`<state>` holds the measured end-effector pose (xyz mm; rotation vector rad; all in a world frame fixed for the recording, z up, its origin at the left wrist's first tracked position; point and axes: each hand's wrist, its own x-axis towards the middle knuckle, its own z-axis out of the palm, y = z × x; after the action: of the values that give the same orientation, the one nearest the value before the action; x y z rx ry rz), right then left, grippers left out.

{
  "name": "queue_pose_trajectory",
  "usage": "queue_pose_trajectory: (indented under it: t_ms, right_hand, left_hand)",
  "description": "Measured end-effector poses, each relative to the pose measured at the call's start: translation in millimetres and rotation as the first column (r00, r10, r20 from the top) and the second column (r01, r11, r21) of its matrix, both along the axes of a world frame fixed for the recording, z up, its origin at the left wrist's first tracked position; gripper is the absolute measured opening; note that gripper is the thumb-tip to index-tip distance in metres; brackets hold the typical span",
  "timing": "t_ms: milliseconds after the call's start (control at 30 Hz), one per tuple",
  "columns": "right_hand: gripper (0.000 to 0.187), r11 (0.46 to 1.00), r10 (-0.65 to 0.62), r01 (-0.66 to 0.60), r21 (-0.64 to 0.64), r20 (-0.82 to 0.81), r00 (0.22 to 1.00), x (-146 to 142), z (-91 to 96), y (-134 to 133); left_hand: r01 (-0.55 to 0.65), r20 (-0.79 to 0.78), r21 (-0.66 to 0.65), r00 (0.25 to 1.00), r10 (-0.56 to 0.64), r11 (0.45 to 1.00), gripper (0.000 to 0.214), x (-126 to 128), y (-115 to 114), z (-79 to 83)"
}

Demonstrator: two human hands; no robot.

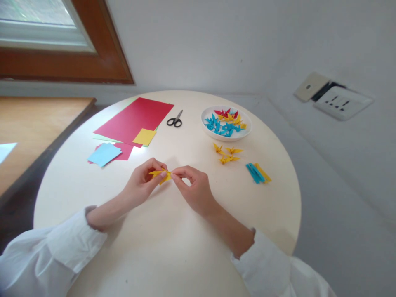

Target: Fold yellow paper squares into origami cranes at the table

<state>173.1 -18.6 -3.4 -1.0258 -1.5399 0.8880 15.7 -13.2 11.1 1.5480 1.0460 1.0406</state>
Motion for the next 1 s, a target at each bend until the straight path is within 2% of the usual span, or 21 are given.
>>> queue_pose_trajectory:
  t_ms: [300, 1000]
  right_hand:
    - [0.002, 0.995, -0.014, 0.001, -0.097, -0.129, 0.992, -3.5, 6.0, -1.5]
    - [0.007, 0.989, -0.039, 0.019, -0.149, -0.128, 0.991, -4.9, 8.1, -3.0]
  left_hand:
    - [-0.006, 0.053, -0.006, 0.999, 0.006, 1.000, 0.022, 1.5, -0.7, 1.2]
    - [-0.035, 0.038, -0.009, 0.999, 0.036, 0.999, 0.021, 4.1, -1.0, 0.4]
